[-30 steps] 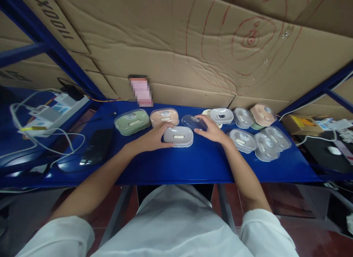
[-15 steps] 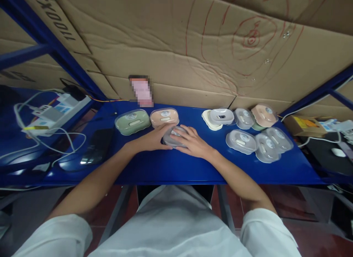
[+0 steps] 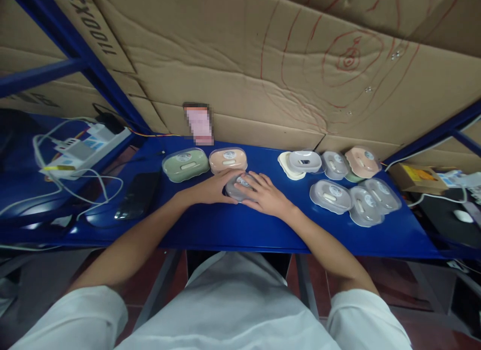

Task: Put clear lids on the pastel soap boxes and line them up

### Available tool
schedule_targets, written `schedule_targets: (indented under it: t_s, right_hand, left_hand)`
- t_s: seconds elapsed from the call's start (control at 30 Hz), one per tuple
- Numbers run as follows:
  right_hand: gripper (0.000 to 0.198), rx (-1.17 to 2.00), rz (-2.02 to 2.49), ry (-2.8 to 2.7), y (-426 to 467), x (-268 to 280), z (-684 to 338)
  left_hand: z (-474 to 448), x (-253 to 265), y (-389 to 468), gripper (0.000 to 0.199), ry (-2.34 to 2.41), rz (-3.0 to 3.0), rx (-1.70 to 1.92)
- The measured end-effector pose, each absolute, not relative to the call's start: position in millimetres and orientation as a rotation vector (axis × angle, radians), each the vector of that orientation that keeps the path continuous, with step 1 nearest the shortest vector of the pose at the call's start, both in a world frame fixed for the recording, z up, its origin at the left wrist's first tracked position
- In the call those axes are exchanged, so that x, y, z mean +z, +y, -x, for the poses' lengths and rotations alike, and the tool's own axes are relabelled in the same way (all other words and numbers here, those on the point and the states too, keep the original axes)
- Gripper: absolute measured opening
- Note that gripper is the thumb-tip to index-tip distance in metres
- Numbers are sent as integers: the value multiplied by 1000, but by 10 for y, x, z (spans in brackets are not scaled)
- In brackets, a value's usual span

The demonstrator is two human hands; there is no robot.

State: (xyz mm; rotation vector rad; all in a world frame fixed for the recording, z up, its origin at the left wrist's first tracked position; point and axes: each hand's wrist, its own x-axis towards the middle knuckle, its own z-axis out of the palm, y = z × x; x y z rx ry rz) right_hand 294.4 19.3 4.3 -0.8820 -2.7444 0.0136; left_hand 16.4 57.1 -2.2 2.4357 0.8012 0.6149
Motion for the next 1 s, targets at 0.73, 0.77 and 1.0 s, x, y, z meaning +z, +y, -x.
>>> schedule_targets:
  t_s: [0.73, 0.77, 1.0]
  right_hand:
    - [65, 206, 950, -2643, 279, 128, -3077]
    - [64, 184, 981, -2634, 284, 109, -3071]
    - [67, 121, 1127, -2504, 427, 110, -3176]
  left_hand:
    - [-165, 32, 512, 50, 1271, -2728, 667]
    - [-170, 26, 514, 49, 1253, -2724, 687]
    - [-246, 113, 440, 55, 1001, -2835, 696]
